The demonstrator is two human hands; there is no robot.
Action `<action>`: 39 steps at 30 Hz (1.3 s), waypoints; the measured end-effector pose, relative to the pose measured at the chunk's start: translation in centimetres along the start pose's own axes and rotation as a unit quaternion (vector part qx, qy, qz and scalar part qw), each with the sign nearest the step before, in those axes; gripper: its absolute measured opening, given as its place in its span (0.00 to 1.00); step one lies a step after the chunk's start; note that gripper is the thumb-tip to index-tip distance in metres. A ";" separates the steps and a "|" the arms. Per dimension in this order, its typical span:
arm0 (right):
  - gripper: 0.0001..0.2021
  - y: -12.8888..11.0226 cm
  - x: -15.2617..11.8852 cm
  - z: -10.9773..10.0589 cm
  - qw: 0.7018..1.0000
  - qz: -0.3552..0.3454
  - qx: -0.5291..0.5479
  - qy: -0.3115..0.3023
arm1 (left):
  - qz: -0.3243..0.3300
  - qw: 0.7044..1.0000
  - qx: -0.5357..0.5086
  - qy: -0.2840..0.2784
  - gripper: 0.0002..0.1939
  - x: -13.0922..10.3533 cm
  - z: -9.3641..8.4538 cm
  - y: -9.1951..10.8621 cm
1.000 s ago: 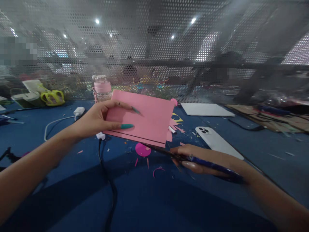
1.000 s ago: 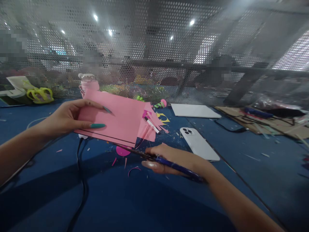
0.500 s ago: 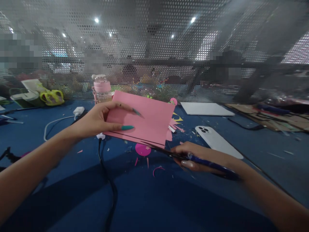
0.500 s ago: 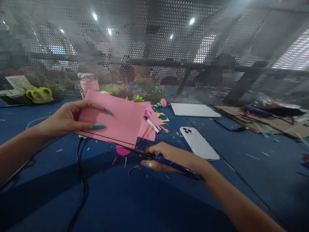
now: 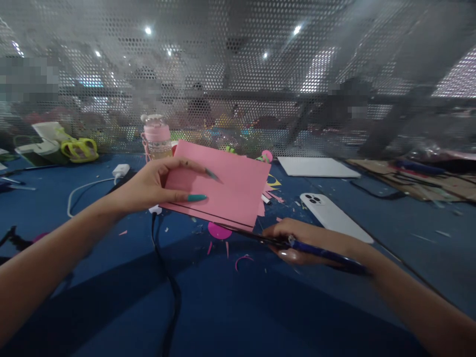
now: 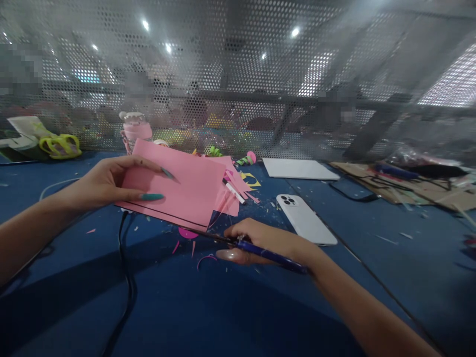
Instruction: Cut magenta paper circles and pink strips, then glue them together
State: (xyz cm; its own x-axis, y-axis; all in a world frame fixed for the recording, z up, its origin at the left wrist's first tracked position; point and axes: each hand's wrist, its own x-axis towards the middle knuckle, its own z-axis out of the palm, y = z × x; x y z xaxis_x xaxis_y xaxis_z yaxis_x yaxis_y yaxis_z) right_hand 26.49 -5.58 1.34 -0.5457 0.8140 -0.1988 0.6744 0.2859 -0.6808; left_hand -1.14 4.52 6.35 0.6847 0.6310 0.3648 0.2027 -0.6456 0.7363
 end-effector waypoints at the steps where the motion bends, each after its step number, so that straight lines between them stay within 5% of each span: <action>1: 0.24 -0.1 0.0 0.0 1.000 -0.007 -0.001 0.000 | 0.000 1.000 0.001 0.000 0.19 0.0 0.0 0.0; 8: 0.30 -0.1 0.2 0.0 1.000 -0.012 -0.004 -0.003 | 0.000 1.000 -0.005 0.001 0.19 -0.1 0.1 0.1; 22: 0.16 0.6 0.1 0.1 0.999 -0.021 0.026 -0.026 | 0.003 1.000 0.001 -0.006 0.18 -0.1 0.1 0.6; 39: 0.20 -0.4 0.3 -0.1 0.998 0.001 0.059 -0.033 | 0.000 1.000 0.027 -0.008 0.20 -0.2 -0.1 0.3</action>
State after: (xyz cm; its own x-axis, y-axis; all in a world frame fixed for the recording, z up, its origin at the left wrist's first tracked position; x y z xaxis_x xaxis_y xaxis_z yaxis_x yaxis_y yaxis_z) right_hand 26.14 -5.44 1.66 -0.5793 0.7778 -0.2440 0.6139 0.2193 -0.7583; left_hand -1.27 4.23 6.59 0.6961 0.6241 0.3549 0.2401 -0.6682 0.7041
